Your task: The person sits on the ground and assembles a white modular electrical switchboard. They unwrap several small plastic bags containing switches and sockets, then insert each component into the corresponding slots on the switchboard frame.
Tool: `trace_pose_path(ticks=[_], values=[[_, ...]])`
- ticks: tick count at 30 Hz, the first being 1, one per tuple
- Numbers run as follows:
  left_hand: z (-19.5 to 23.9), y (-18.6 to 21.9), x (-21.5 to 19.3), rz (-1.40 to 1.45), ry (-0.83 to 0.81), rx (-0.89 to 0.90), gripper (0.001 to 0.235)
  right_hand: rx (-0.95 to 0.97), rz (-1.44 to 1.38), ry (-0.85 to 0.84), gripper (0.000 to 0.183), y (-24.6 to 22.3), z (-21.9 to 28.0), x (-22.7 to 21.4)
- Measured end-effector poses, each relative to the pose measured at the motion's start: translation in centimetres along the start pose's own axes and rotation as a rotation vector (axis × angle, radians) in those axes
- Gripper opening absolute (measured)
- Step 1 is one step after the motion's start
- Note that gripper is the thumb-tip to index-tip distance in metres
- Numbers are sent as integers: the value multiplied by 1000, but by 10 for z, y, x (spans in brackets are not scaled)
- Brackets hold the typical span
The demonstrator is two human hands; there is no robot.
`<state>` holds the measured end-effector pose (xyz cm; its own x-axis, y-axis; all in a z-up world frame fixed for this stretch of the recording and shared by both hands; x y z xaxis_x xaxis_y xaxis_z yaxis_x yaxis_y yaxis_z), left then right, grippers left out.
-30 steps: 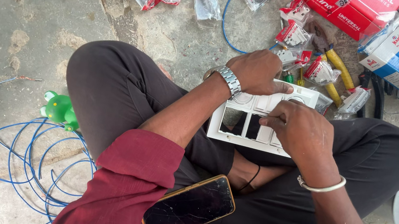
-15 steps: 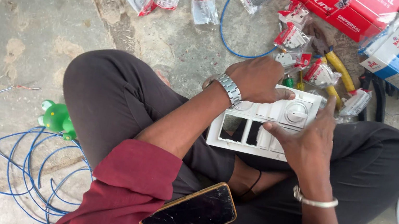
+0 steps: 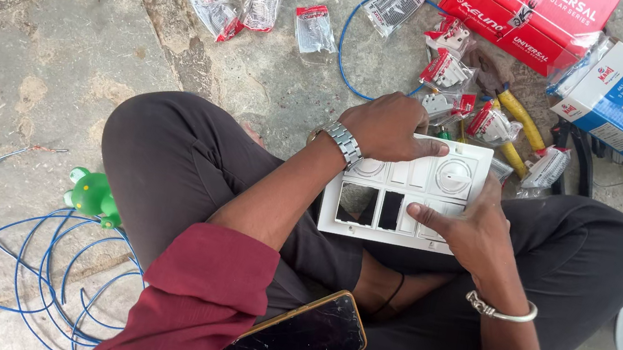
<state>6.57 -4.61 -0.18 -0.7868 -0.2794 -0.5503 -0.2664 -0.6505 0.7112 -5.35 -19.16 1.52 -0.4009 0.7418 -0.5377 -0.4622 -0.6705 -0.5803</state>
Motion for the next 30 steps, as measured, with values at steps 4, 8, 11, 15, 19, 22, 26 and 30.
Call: trace_pose_path(ticks=[4,8,11,15,19,22,26,30], values=[[-4,5,0,7,17,28,62,11,-7,32,117,-1,-2,1],[-10,3,6,-9,2,14,62,-28,-31,17,117,-2,-2,0],[-9,2,3,-31,27,40,63,-90,-60,-11,118,-11,-3,2],[-9,-5,6,-59,-10,33,65,-107,175,83,142,-21,1,7],[-16,-5,12,-78,-28,64,66,-94,298,101,154,-22,3,9],[-21,-12,17,-79,-47,53,69,-70,213,93,150,-18,4,6],[-24,-32,22,-100,-104,-1,78,-72,277,112,145,-22,6,7],[-14,-74,32,-154,-286,-124,76,-125,129,-33,125,-11,2,0]])
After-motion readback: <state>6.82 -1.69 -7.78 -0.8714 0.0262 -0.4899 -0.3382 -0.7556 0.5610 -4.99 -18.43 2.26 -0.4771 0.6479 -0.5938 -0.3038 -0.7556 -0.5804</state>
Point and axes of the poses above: each hand's wrist, its own z-axis away from the middle knuckle, its own x-axis out of the palm, y = z × x, the point moved 9 cm from there along -z, towards the middle knuckle, and after that the axes turned 15 degrees about -y, right-handed, at the moved point
